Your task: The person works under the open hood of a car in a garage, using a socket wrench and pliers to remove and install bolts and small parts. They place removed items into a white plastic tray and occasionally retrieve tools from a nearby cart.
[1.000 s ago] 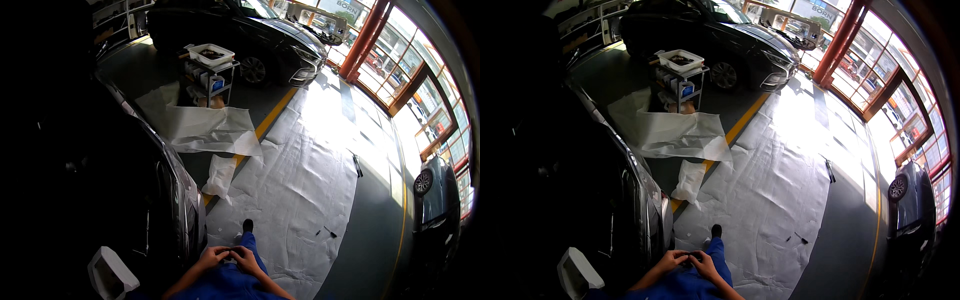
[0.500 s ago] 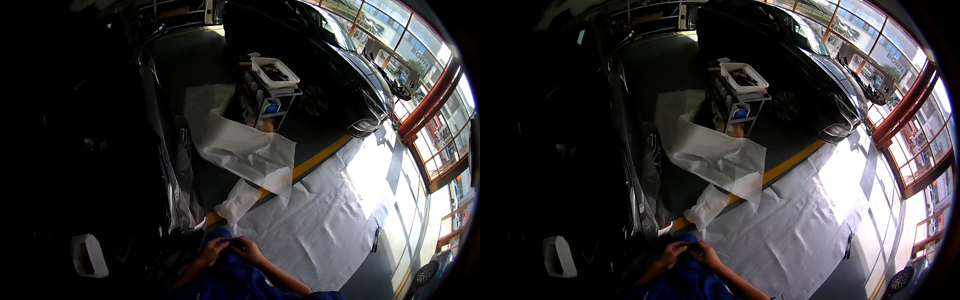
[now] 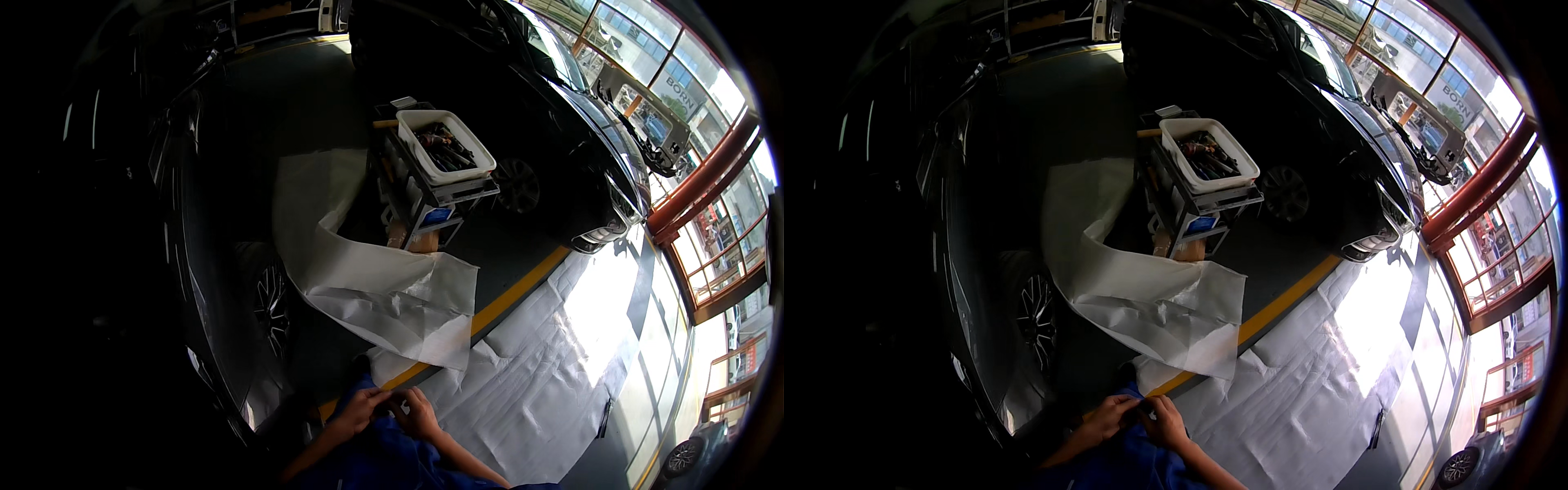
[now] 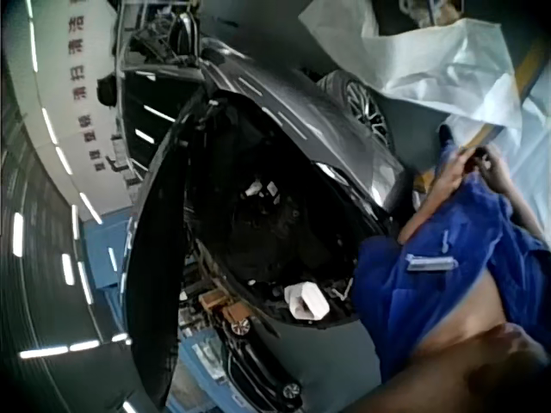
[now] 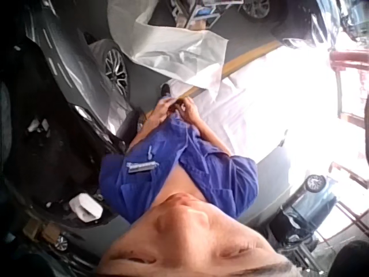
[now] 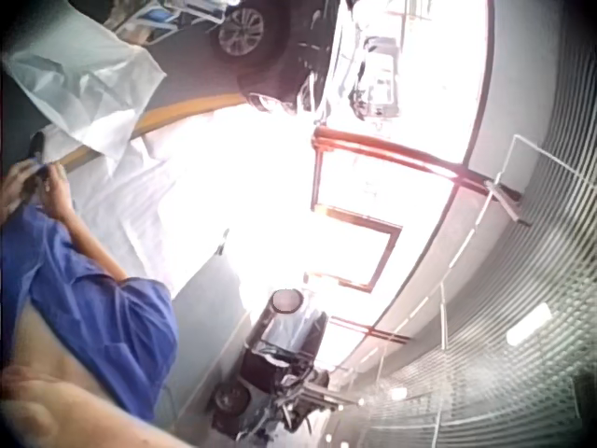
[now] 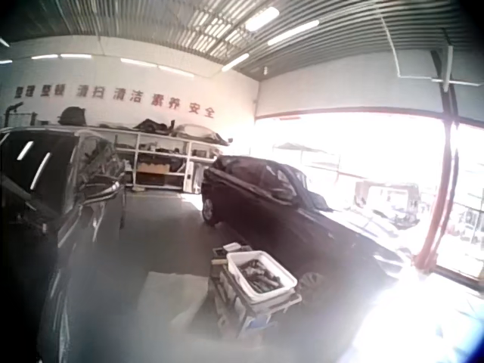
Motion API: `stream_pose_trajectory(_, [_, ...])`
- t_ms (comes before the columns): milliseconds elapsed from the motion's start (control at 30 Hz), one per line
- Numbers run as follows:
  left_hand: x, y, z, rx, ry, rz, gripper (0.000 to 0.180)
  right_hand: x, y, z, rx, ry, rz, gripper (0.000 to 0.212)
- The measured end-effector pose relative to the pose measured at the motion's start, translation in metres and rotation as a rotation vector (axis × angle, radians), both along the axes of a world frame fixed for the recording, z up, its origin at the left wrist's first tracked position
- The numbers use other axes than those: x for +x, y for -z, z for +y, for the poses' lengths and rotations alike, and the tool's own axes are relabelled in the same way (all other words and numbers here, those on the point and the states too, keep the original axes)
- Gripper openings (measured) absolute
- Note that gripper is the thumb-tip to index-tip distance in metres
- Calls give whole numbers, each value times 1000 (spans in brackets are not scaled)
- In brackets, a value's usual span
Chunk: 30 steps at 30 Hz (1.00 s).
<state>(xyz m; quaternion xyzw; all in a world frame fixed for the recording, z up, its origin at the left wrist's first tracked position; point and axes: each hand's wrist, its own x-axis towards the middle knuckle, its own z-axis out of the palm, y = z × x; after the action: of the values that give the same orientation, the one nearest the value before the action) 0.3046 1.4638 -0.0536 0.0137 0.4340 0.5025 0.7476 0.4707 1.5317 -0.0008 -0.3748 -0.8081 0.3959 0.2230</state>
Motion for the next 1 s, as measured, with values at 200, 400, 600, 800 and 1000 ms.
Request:
stream_pose_trajectory(200, [-65,-20,123,3,-67,-47,17,-72,-34,123,44,31,-10,24])
stream_pose_trajectory(400, [-129,16,198,-41,-116,-102,19,-134,-4,234,19,-160,59,24])
stream_pose_trajectory(600, [-198,23,307,-17,-324,-44,22,-202,11,407,3,-351,135,34])
stream_pose_trajectory(800, [-239,-3,440,-121,-697,-138,19,-240,42,781,85,540,88,33])
stream_pose_trajectory(1000, [-236,-89,596,-163,-534,114,18,-211,85,1053,120,546,-490,64])
